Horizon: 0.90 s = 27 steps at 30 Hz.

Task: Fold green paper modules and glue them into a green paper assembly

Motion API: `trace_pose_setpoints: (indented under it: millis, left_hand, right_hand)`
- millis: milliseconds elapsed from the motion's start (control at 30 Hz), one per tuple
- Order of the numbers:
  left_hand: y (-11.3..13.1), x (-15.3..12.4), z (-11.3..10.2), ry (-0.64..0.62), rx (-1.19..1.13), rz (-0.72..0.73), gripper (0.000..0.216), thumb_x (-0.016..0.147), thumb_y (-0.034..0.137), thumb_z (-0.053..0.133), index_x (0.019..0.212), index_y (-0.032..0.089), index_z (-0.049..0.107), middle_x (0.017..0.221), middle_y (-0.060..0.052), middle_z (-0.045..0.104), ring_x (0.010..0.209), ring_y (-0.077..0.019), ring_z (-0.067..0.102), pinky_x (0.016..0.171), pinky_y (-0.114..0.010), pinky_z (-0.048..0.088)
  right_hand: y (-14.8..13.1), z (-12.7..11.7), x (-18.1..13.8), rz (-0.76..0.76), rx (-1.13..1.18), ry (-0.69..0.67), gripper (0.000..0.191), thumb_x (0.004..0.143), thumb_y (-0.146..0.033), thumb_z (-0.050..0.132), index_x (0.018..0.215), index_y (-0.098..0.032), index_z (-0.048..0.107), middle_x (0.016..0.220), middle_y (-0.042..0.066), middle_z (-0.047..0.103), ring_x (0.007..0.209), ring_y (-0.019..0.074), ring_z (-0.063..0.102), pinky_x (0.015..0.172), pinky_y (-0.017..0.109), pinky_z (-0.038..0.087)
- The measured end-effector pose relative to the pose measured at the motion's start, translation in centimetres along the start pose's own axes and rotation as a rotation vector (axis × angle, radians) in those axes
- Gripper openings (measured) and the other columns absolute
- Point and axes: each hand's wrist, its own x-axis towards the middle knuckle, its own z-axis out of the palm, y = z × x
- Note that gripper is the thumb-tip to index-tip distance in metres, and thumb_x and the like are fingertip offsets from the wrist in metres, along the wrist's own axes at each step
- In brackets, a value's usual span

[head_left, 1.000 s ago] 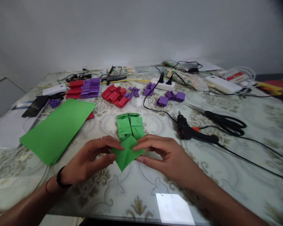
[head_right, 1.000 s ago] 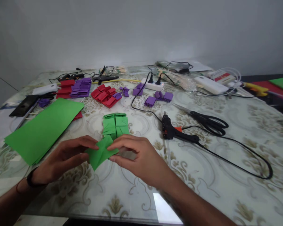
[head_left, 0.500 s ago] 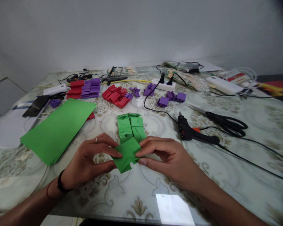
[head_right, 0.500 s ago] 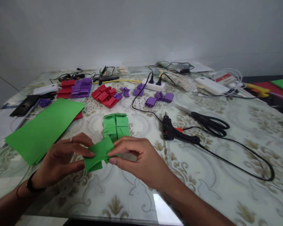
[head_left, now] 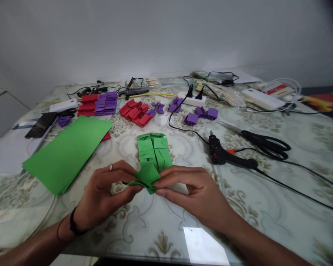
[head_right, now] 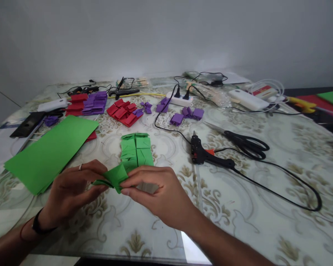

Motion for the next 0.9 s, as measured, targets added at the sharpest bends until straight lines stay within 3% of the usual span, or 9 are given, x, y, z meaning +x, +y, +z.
trace_pose_setpoints:
  millis: [167,300,433,667,833,900]
  left_hand:
    - [0.1,0.2,0.1,-0.084,-0.108,-0.141,0.011,0.095,0.027,0.081,0.089,0.024,0.072,0.138,-0.012,0.074,0.124,-0.0307,0.073,0.106,-0.047,0.062]
    - [-0.2,0.0,0.3,-0.171,-0.259,-0.239,0.016,0.093,0.026,0.083,0.091,0.024,0.067,0.121,-0.009,0.078,0.108,-0.0246,0.078,0.095,-0.038,0.066]
    - [-0.6,-0.4,0.5,-0.087,-0.262,-0.245,0.016,0.092,0.021,0.084,0.092,0.025,0.069,0.109,-0.003,0.077,0.098,-0.0196,0.077,0.087,-0.03,0.065]
    - [0.0,-0.5,0.8,0.004,-0.207,-0.194,0.021,0.093,0.022,0.083,0.081,0.024,0.067,0.103,0.0,0.079,0.088,-0.0183,0.077,0.08,-0.03,0.064]
    - [0.1,-0.4,1.0,0.038,-0.125,-0.15,0.025,0.093,0.018,0.082,0.077,0.023,0.064,0.096,0.002,0.079,0.082,-0.0153,0.074,0.075,-0.027,0.06]
    - [-0.1,-0.3,1.2,0.051,-0.124,-0.151,0.024,0.093,0.014,0.08,0.077,0.023,0.063,0.097,0.003,0.078,0.081,-0.0129,0.073,0.073,-0.023,0.059]
  right_hand:
    - [-0.2,0.4,-0.2,-0.022,-0.072,-0.004,0.01,0.09,-0.019,0.083,0.09,-0.028,0.087,0.087,0.001,0.086,0.078,0.0199,0.081,0.076,0.032,0.066]
    - [-0.2,0.5,-0.4,-0.05,-0.095,-0.008,0.009,0.091,-0.019,0.082,0.091,-0.027,0.085,0.087,0.001,0.086,0.078,0.0192,0.08,0.074,0.03,0.065]
    - [-0.2,0.6,-0.5,-0.01,-0.14,0.042,0.013,0.087,-0.02,0.086,0.098,-0.028,0.084,0.088,0.0,0.085,0.075,0.0188,0.079,0.072,0.03,0.064]
    - [-0.2,0.7,-0.4,-0.057,-0.057,0.072,0.01,0.091,-0.017,0.082,0.084,-0.025,0.081,0.087,0.002,0.084,0.081,0.0187,0.08,0.075,0.03,0.063]
    - [-0.1,1.0,-0.5,0.078,-0.017,0.097,0.005,0.089,-0.023,0.084,0.089,-0.024,0.08,0.087,0.002,0.084,0.078,0.018,0.079,0.073,0.03,0.063]
    - [0.0,1.3,-0.6,0.177,0.001,0.105,0.017,0.086,-0.025,0.087,0.101,-0.024,0.079,0.091,0.002,0.085,0.08,0.0181,0.079,0.073,0.029,0.064]
